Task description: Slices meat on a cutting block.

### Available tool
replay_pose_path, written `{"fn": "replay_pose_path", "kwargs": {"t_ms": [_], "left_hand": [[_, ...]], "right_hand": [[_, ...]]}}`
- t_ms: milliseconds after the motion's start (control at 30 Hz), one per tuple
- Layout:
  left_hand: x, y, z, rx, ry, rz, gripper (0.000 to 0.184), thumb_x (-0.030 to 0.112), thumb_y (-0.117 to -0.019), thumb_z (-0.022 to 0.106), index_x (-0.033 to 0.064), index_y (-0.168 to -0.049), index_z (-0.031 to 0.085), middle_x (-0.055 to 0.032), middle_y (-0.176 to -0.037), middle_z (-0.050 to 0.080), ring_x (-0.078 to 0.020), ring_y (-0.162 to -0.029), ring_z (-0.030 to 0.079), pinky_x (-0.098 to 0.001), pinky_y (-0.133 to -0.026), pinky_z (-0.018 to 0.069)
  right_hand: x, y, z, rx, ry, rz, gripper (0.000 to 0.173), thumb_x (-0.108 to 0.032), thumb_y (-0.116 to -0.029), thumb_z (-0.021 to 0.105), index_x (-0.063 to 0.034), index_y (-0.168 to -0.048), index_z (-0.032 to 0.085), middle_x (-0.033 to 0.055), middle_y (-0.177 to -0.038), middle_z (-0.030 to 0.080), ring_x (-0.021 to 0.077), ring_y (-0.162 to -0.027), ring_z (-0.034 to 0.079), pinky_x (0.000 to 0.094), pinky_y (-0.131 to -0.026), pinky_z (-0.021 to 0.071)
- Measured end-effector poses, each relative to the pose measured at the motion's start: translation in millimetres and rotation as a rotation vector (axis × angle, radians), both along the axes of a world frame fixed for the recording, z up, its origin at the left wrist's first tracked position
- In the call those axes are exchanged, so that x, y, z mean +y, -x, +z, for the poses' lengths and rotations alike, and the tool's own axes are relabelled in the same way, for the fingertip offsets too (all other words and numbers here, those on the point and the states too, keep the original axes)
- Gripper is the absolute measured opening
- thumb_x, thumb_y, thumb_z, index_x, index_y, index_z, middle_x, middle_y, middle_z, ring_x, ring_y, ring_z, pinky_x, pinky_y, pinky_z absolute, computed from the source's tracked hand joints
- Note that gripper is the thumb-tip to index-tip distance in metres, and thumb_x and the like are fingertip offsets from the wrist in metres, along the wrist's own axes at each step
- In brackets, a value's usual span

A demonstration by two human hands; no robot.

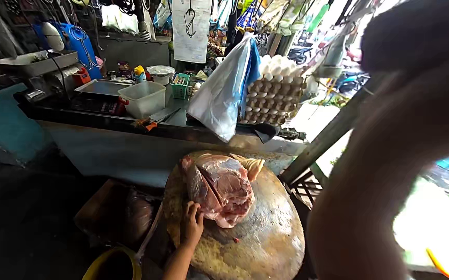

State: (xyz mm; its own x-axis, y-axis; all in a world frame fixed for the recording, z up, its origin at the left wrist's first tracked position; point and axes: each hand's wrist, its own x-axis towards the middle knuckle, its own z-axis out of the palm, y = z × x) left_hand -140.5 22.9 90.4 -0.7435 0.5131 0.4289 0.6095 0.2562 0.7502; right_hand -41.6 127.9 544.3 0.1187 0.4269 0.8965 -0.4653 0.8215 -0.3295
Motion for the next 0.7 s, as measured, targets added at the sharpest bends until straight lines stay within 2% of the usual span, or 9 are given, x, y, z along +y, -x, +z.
{"fn": "replay_pose_path", "kwargs": {"t_ms": [33,67,100,133,200,300,567,633,700], "left_hand": [[1,0,0,0.003,-0.011,0.002,0.022,0.005,-0.0857,0.073,-0.0038,-0.106,0.073,-0.0250,-0.121,0.066,-0.0358,-0.111,0.067,-0.0435,-0.096,0.0556],[0,0,0,0.001,-0.016,-0.003,0.022,0.005,-0.0854,0.073,-0.0041,-0.106,0.073,-0.0251,-0.121,0.066,-0.0362,-0.112,0.067,-0.0442,-0.097,0.0554],[0,-1,2,-0.013,-0.011,-0.013,0.022,0.004,-0.0857,0.073,-0.0044,-0.106,0.073,-0.0252,-0.122,0.066,-0.0364,-0.113,0.066,-0.0446,-0.098,0.0551],[0,-2,5,-0.048,-0.001,-0.024,0.023,0.004,-0.0872,0.072,-0.0052,-0.109,0.072,-0.0259,-0.124,0.065,-0.0369,-0.115,0.065,-0.0452,-0.100,0.0541],[-9,0,9,-0.146,0.049,-0.028,0.026,0.004,-0.0915,0.067,-0.0073,-0.115,0.071,-0.0273,-0.128,0.064,-0.0376,-0.120,0.063,-0.0457,-0.105,0.0515],[-8,-1,-5,-0.160,0.005,0.016,0.024,0.004,-0.0899,0.068,-0.0084,-0.110,0.072,-0.0278,-0.120,0.067,-0.0377,-0.110,0.068,-0.0472,-0.099,0.0555],[-12,-6,-15,-0.110,0.015,0.020,0.022,0.000,-0.0867,0.071,-0.0084,-0.107,0.072,-0.0274,-0.120,0.067,-0.0361,-0.109,0.068,-0.0441,-0.096,0.0565],[-11,-6,-8,-0.127,0.059,0.007,0.022,0.005,-0.0914,0.070,-0.0068,-0.110,0.071,-0.0263,-0.121,0.067,-0.0356,-0.110,0.068,-0.0444,-0.097,0.0559],[-10,-3,-2,-0.167,0.091,-0.011,0.023,0.010,-0.0952,0.068,-0.0052,-0.113,0.070,-0.0250,-0.123,0.066,-0.0347,-0.110,0.067,-0.0448,-0.098,0.0556]], "right_hand": [[1,3,-49,-0.198,0.039,-0.070,0.012,-0.004,-0.1000,0.048,0.0020,-0.091,0.054,0.0060,-0.067,0.056,0.0171,-0.057,0.060,0.0344,-0.053,0.0542],[3,4,-122,-0.504,0.095,-0.148,0.020,-0.014,-0.1035,0.050,0.0049,-0.108,0.055,0.0065,-0.074,0.057,0.0156,-0.063,0.060,0.0333,-0.057,0.0544],[6,2,-204,-0.841,0.179,-0.191,0.033,-0.021,-0.1043,0.053,0.0069,-0.120,0.056,0.0117,-0.078,0.061,0.0219,-0.067,0.062,0.0408,-0.061,0.0547],[10,-2,-269,-1.214,0.265,-0.196,0.041,-0.028,-0.1052,0.054,0.0056,-0.128,0.056,0.0198,-0.089,0.068,0.0330,-0.080,0.069,0.0524,-0.074,0.0571],[11,1,-334,-1.877,0.420,-0.049,0.046,-0.034,-0.1072,0.050,-0.0004,-0.138,0.051,0.0266,-0.116,0.069,0.0446,-0.110,0.068,0.0636,-0.094,0.0521],[11,11,-331,-2.176,0.475,0.005,0.044,-0.034,-0.1073,0.049,-0.0033,-0.139,0.050,0.0252,-0.123,0.067,0.0432,-0.117,0.066,0.0618,-0.097,0.0514],[21,-26,-380,-1.938,0.463,0.052,0.044,-0.038,-0.1064,0.052,-0.0032,-0.133,0.054,0.0218,-0.101,0.070,0.0403,-0.098,0.070,0.0590,-0.088,0.0536],[24,-34,-364,-1.886,0.467,0.054,0.045,-0.039,-0.1055,0.055,-0.0034,-0.133,0.056,0.0221,-0.099,0.070,0.0407,-0.097,0.070,0.0597,-0.088,0.0530],[22,-42,-323,-1.756,0.427,0.045,0.044,-0.039,-0.1041,0.057,-0.0034,-0.130,0.059,0.0210,-0.094,0.069,0.0392,-0.090,0.069,0.0596,-0.084,0.0533]]}}
